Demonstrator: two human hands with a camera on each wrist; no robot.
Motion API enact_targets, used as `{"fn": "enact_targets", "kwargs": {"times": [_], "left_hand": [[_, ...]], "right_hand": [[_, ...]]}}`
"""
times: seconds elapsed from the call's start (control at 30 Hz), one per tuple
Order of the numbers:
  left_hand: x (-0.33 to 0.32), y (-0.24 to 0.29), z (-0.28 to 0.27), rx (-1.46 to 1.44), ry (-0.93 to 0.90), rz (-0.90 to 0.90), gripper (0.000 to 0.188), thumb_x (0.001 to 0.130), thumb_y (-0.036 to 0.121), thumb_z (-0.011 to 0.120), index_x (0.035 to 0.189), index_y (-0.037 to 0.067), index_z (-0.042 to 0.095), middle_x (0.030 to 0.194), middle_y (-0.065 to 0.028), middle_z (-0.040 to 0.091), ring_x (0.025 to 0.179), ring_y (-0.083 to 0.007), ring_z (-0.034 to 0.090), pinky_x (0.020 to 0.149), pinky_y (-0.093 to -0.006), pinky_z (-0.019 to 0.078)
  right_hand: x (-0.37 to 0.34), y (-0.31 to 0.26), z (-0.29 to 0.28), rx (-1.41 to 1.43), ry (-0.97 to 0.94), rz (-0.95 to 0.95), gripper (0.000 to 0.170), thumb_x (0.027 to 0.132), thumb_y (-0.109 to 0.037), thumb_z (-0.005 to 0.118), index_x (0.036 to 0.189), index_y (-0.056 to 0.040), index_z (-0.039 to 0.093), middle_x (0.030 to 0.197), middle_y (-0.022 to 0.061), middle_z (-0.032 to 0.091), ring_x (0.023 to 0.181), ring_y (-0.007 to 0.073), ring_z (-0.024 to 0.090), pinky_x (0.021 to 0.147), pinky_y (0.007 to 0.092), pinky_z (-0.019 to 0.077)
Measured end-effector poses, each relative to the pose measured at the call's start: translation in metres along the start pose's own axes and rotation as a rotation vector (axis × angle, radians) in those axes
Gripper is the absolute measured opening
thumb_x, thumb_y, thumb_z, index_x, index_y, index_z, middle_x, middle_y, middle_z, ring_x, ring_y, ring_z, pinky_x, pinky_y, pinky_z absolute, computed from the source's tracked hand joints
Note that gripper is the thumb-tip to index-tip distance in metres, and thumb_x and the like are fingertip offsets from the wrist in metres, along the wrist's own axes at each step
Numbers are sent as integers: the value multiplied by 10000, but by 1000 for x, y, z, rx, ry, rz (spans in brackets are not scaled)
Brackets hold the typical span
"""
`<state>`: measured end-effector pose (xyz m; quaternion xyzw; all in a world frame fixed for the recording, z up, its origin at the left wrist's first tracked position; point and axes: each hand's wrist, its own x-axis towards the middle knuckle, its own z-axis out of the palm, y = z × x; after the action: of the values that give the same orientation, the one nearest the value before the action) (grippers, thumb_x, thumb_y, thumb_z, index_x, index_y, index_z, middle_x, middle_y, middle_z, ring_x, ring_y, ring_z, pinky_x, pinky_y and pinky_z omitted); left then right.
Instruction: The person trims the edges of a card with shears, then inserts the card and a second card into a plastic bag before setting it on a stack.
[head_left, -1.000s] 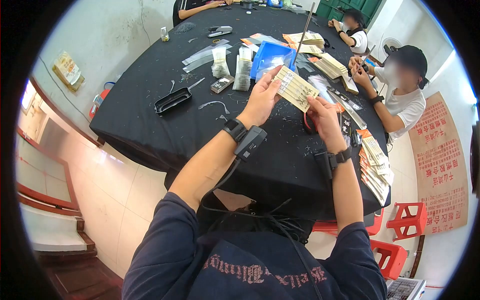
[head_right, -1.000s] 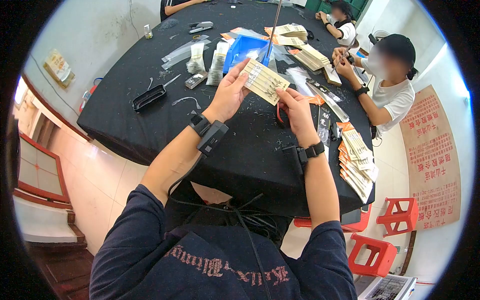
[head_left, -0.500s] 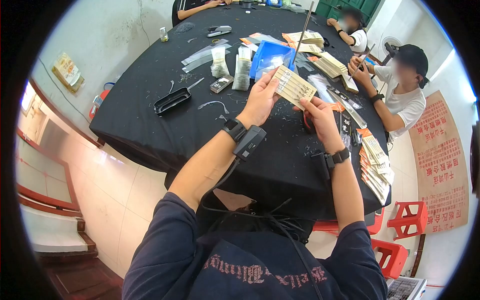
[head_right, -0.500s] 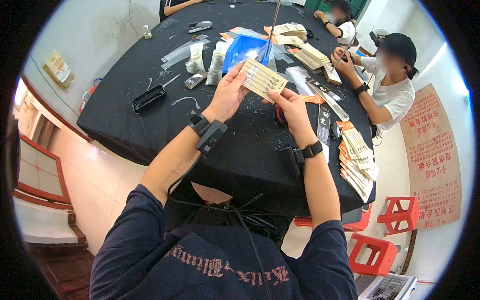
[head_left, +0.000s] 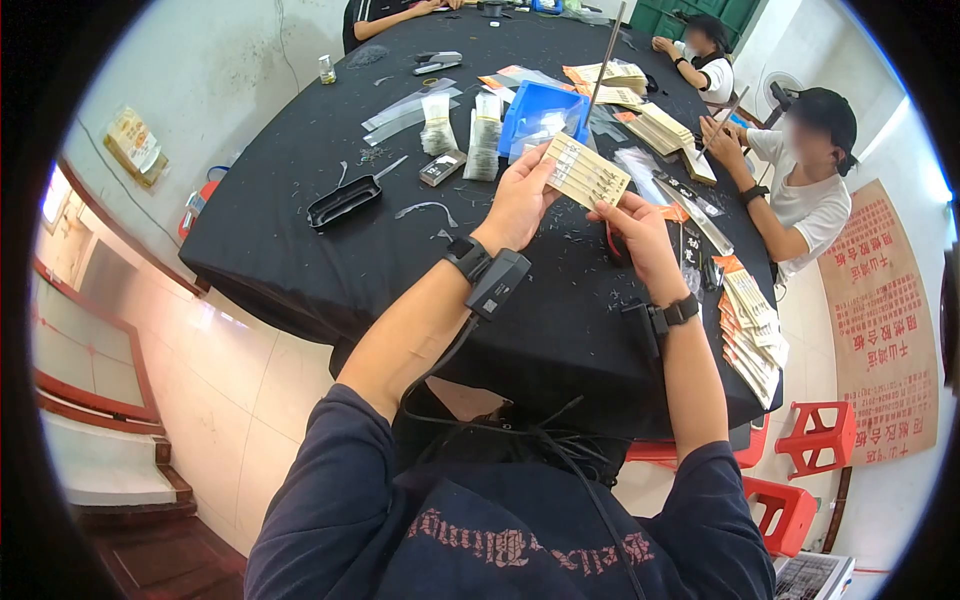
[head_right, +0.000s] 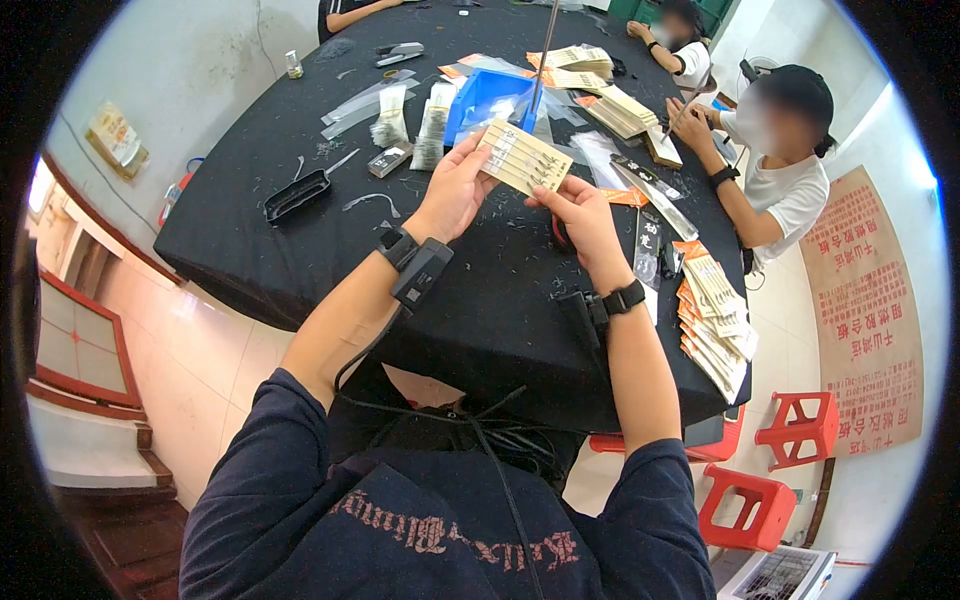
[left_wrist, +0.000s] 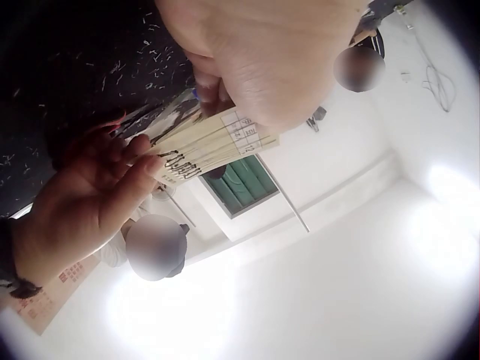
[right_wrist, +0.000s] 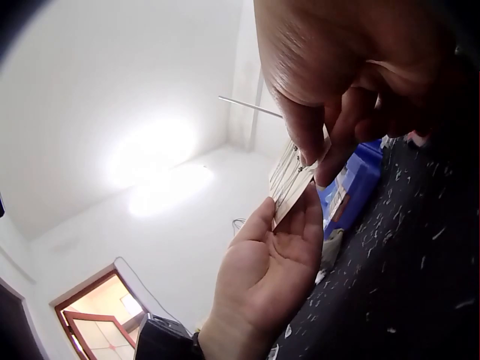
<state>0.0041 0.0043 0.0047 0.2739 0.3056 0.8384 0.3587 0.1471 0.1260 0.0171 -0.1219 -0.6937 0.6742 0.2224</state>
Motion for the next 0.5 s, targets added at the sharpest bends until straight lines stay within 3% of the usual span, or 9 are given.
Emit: {"fn": "enact_targets", "kwargs": {"times": [0.33,0.5], "left_hand": [[0,1,-3,104,-22,-64,371,974,101,455,1333,10,450,1234,-105,579,1120,-183,577,984,-341,449],[-3,2,-2,268,-109,-236,431,962,190,463,1349,4,425,1265,-144,572,1165,-214,561,997,-350,421]], "right_hand": [[6,10,-18,108,95,-24,314,935,-167,608,1166,46,593,1021,87,680,861,114,650,776,219,497],[6,4,-31,29,264,-83,289,950,-175,581,1135,46,607,1025,83,676,845,112,649,784,230,502]]}}
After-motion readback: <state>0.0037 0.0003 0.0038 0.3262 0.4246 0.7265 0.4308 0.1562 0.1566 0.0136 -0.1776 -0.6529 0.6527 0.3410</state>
